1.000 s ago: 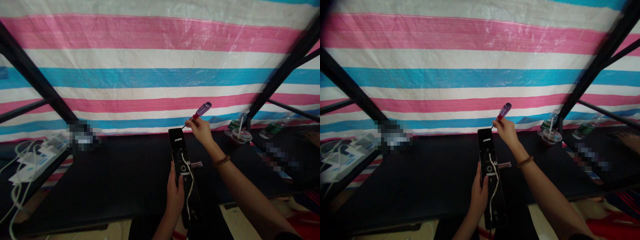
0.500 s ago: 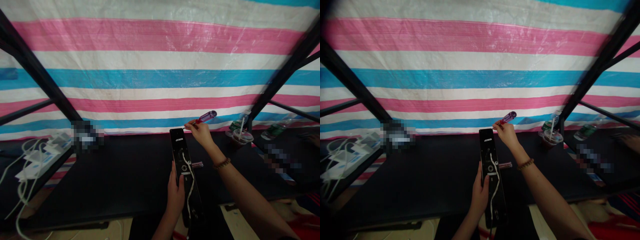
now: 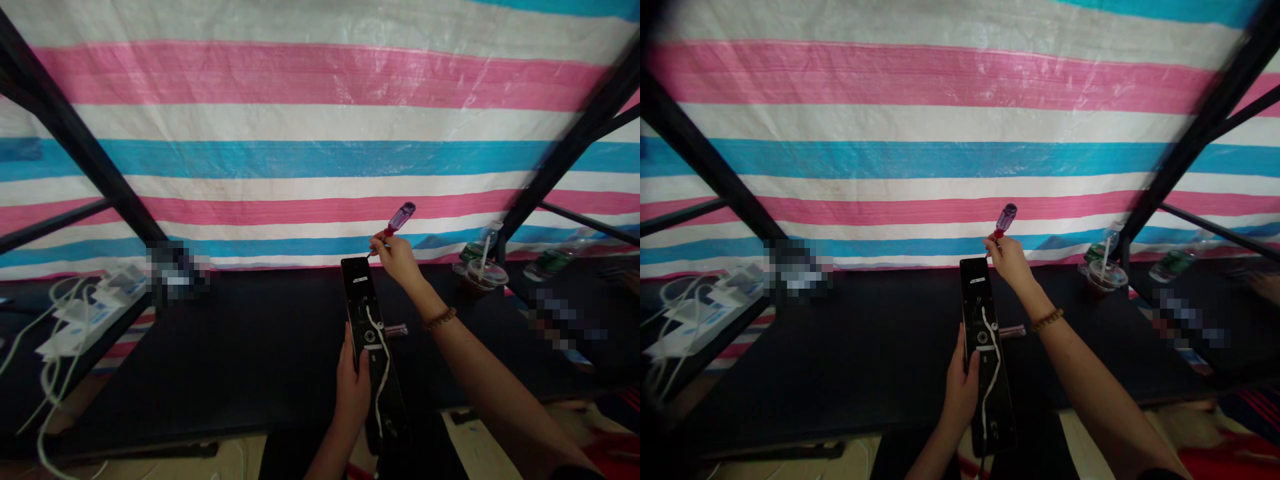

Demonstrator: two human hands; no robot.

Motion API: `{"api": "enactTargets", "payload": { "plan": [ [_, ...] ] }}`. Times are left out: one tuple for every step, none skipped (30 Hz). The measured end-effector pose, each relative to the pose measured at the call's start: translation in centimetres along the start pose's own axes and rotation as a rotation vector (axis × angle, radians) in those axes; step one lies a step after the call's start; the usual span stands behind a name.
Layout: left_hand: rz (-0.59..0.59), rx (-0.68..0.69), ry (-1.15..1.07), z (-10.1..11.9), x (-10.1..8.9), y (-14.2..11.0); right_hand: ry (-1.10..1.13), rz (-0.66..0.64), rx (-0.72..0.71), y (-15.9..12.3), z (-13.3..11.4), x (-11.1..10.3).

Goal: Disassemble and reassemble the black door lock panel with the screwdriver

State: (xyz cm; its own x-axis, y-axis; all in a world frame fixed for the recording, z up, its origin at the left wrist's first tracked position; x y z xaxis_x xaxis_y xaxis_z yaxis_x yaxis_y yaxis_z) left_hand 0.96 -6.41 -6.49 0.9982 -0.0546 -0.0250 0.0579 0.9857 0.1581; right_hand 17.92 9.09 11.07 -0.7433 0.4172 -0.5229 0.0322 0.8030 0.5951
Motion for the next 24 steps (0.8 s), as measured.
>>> {"api": "enactTargets", "payload": {
  "plan": [
    [-0.002, -0.001, -0.004, 0.0, 0.0, 0.0, -0.056, 0.036, -0.003, 0.0, 0.0, -0.1],
    [-0.008, 0.000, -0.007, 0.0, 0.0, -0.1, -0.131, 0.076, -0.006, 0.0, 0.0, -0.2],
    [-0.012, 0.003, -0.009, 0.0, 0.0, -0.1, -0.209, 0.112, -0.006, 0.0, -0.1, -0.2],
    [-0.014, 0.005, -0.011, 0.0, 0.0, -0.1, -0.274, 0.135, -0.006, 0.1, -0.2, -0.2],
    [-0.013, 0.006, -0.011, 0.0, 0.0, -0.2, -0.316, 0.145, -0.003, 0.1, -0.3, -0.2],
    [-0.010, 0.007, -0.011, 0.0, 0.0, -0.2, -0.327, 0.148, 0.001, 0.1, -0.4, -0.1],
    [-0.005, 0.007, -0.012, 0.0, 0.0, -0.2, -0.311, 0.147, 0.006, 0.1, -0.5, 0.0],
    [-0.001, 0.008, -0.015, -0.1, 0.0, -0.2, -0.278, 0.141, 0.013, 0.1, -0.5, 0.0],
    [0.000, 0.008, -0.017, -0.1, 0.0, -0.3, -0.236, 0.133, 0.024, 0.0, -0.6, 0.1],
    [-0.002, 0.011, -0.018, -0.1, 0.0, -0.3, -0.185, 0.117, 0.039, -0.1, -0.6, 0.1],
    [-0.005, 0.015, -0.017, -0.2, 0.0, -0.3, -0.123, 0.080, 0.054, -0.2, -0.6, 0.1],
    [-0.010, 0.018, -0.016, -0.2, 0.0, -0.3, -0.056, 0.024, 0.068, -0.3, -0.6, 0.1],
    [-0.015, 0.021, -0.015, -0.2, 0.0, -0.2, 0.007, -0.036, 0.079, -0.4, -0.6, 0.2],
    [-0.020, 0.021, -0.016, -0.2, 0.0, -0.2, 0.053, -0.084, 0.084, -0.5, -0.7, 0.3],
    [-0.024, 0.019, -0.018, -0.2, -0.1, -0.2, 0.074, -0.107, 0.084, -0.5, -0.7, 0.3],
    [-0.026, 0.017, -0.020, -0.2, -0.1, -0.2, 0.069, -0.099, 0.079, -0.6, -0.8, 0.3],
    [-0.026, 0.017, -0.021, -0.1, -0.1, -0.2, 0.043, -0.063, 0.072, -0.6, -0.9, 0.3],
    [-0.026, 0.017, -0.021, -0.1, -0.2, -0.2, 0.008, -0.015, 0.061, -0.5, -1.0, 0.3],
    [-0.026, 0.018, -0.020, -0.1, -0.2, -0.2, -0.031, 0.032, 0.048, -0.4, -1.0, 0.2],
    [-0.025, 0.018, -0.018, 0.0, -0.2, -0.2, -0.069, 0.070, 0.036, -0.3, -1.1, 0.2],
    [-0.025, 0.018, -0.018, 0.0, -0.2, -0.2, -0.109, 0.096, 0.023, -0.2, -1.1, 0.1],
    [-0.025, 0.019, -0.018, 0.0, -0.2, -0.2, -0.149, 0.113, 0.003, -0.1, -1.1, 0.0],
    [-0.025, 0.020, -0.019, 0.0, -0.2, -0.3, -0.181, 0.127, -0.022, 0.0, -1.1, -0.1],
    [-0.024, 0.022, -0.020, 0.0, -0.2, -0.3, -0.193, 0.143, -0.047, 0.0, -1.1, -0.2]
  ]
}}
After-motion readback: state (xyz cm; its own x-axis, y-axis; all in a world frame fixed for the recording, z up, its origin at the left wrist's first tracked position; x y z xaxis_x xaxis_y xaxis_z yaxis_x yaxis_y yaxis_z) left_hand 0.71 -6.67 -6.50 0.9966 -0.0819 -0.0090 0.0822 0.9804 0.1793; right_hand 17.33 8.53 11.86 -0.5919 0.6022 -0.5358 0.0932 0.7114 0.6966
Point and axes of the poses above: each hand's wrist, its own y-axis towards the middle knuckle, its own x-axis out of the palm, z = x × y, the point moved 2 cm from there along y, towards the middle knuckle, and after that the axes turned 2 degrees about x, right-handed, at the moved point
